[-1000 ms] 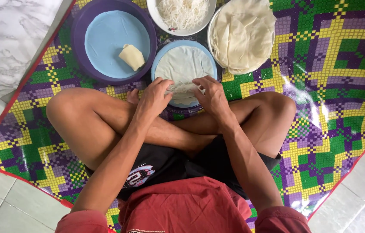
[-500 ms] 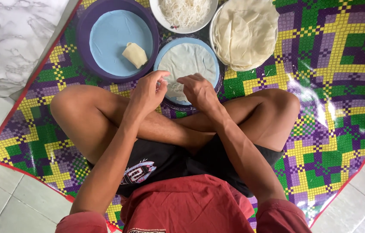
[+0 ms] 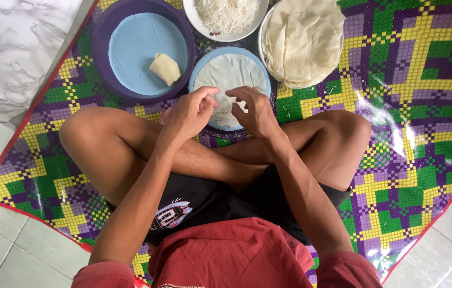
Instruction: The person sits cross-legged on a mat and prepares food by hand. They take thin white strands from a bowl, place them onto a thin sheet on a plate, and roll the sheet into a cylindrical shape. The finished rolls are placed into a blue bowl.
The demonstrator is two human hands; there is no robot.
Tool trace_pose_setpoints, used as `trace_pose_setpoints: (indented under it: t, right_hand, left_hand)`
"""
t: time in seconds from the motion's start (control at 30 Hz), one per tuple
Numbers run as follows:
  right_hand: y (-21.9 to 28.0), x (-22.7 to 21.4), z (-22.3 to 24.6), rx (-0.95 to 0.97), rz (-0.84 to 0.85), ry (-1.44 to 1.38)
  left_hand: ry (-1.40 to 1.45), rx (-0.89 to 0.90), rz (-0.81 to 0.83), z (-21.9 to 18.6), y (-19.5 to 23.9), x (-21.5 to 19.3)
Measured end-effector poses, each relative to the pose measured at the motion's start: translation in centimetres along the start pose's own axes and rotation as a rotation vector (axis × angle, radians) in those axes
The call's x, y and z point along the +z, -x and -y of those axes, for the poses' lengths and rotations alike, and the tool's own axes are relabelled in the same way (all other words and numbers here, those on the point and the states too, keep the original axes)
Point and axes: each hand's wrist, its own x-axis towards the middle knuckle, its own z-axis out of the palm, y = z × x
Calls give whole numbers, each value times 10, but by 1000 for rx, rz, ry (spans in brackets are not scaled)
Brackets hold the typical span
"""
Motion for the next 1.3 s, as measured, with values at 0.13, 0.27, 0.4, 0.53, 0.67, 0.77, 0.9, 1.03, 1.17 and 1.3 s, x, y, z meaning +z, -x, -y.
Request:
trace_pose_setpoints:
  t: [0.13,0.27,0.4,0.53,0.67,0.77,0.9,1.03,1.17,1.3]
  right_hand:
    - [1,2,6,36,75,-136]
    - [0,2,4,46,29,-121]
    - [0,-4,1,-90,15,189]
    - [5,0,-23,0,77,448]
    - [6,-3,-18,-2,60,479]
    - [8,-1,-23,-9,21,418]
    - [6,-4,-23,12,19,345]
    - [3,-4,-8,73,80,465]
    - [4,-6,-9,148,189,511]
    - [4,-1,-17,236,278,519]
  left_hand:
    - [170,138,-68,-8,4,-3]
    - [200,146,-65,6,-2,1]
    - [159,141,-76,41,-18,15]
    - [205,191,-104,71,-32,34]
    - [209,178,-98,70,-31,34]
    - [221,187,-138,75,-35,40]
    - [147,199,-211,84,-43,45]
    - [-16,203,-263,87,-41,50]
    - [-217,247,-184,104,-55,81]
    - [-269,284,-114,68,-43,75]
